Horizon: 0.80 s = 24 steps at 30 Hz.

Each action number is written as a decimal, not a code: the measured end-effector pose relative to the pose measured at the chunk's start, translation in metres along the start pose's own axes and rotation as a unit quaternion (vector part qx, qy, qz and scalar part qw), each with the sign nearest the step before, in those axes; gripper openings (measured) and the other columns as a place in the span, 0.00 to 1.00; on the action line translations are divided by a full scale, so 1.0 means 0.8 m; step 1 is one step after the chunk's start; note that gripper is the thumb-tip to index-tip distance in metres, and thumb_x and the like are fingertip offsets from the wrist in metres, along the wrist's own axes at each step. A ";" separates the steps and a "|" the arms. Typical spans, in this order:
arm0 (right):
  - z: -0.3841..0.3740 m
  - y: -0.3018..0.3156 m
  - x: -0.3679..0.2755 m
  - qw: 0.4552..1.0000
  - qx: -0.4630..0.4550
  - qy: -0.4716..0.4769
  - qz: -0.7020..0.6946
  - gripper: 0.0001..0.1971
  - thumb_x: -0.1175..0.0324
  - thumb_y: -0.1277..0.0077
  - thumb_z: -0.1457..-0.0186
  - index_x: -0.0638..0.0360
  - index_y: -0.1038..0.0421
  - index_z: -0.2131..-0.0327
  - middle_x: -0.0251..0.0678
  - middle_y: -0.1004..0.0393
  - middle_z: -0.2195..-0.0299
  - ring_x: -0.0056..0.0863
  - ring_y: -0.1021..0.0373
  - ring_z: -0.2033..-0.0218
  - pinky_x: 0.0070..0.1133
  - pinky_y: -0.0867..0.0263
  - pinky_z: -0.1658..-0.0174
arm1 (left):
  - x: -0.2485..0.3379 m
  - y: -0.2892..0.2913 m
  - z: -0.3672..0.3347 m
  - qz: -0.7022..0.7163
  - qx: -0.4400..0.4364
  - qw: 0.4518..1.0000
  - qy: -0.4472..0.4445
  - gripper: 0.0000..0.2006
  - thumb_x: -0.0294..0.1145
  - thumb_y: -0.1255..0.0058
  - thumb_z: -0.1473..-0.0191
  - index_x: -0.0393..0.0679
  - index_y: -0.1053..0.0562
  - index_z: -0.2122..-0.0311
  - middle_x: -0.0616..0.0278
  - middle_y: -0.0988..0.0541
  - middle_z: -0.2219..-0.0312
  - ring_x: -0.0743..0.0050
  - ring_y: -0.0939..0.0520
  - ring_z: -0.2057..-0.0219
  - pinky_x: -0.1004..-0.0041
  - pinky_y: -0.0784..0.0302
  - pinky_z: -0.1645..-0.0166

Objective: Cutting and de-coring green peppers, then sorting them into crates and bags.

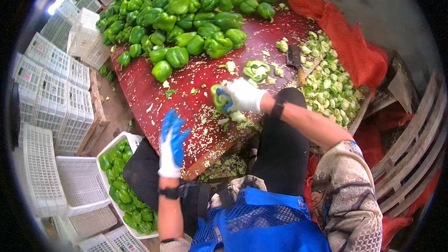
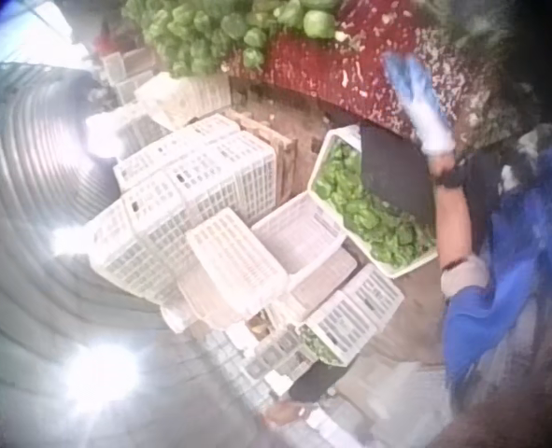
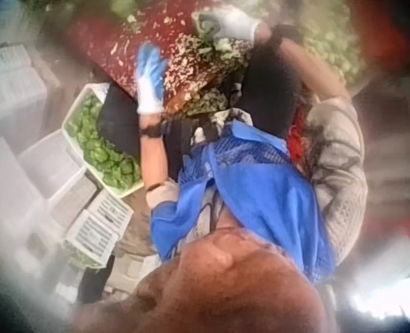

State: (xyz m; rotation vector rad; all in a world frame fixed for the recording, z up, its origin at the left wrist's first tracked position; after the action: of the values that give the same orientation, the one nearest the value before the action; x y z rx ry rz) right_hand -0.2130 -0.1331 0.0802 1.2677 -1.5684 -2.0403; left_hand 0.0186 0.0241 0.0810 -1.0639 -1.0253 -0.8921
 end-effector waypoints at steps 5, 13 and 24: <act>0.010 -0.028 -0.094 0.989 0.086 0.122 0.012 0.33 0.54 0.37 0.58 0.56 0.33 0.47 0.44 0.29 0.62 0.41 0.32 0.56 0.37 0.36 0.52 | -0.077 -0.023 -0.047 0.198 -0.029 0.972 0.122 0.21 0.51 0.58 0.37 0.50 0.31 0.45 0.58 0.24 0.52 0.61 0.23 0.51 0.47 0.23 0.51; 0.005 -0.037 -0.104 0.958 0.118 0.262 0.013 0.30 0.57 0.43 0.50 0.55 0.36 0.45 0.42 0.32 0.50 0.40 0.36 0.47 0.36 0.42 0.45 | -0.074 0.001 -0.047 0.437 0.002 0.884 0.164 0.18 0.44 0.56 0.38 0.41 0.28 0.52 0.55 0.21 0.58 0.60 0.21 0.56 0.59 0.25 0.48; -0.025 -0.113 -0.115 0.951 0.283 0.065 -0.105 0.17 0.70 0.47 0.52 0.57 0.32 0.56 0.43 0.30 0.61 0.43 0.34 0.57 0.37 0.43 0.50 | -0.091 -0.005 -0.047 0.271 0.122 0.955 -0.016 0.18 0.35 0.53 0.38 0.42 0.33 0.45 0.61 0.25 0.57 0.69 0.23 0.57 0.67 0.25 0.50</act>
State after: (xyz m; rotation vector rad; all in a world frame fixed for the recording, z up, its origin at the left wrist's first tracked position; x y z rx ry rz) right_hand -0.1190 -0.0505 0.0432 1.7900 -2.1164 -1.6139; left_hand 0.0026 -0.0065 0.0069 -1.0733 -0.7841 -0.2952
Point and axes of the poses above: each hand's wrist, its own z-axis away from the middle knuckle, its own y-axis out of the back of the hand, x = y × z, the point moved 2 cm from there along -z, towards the middle knuckle
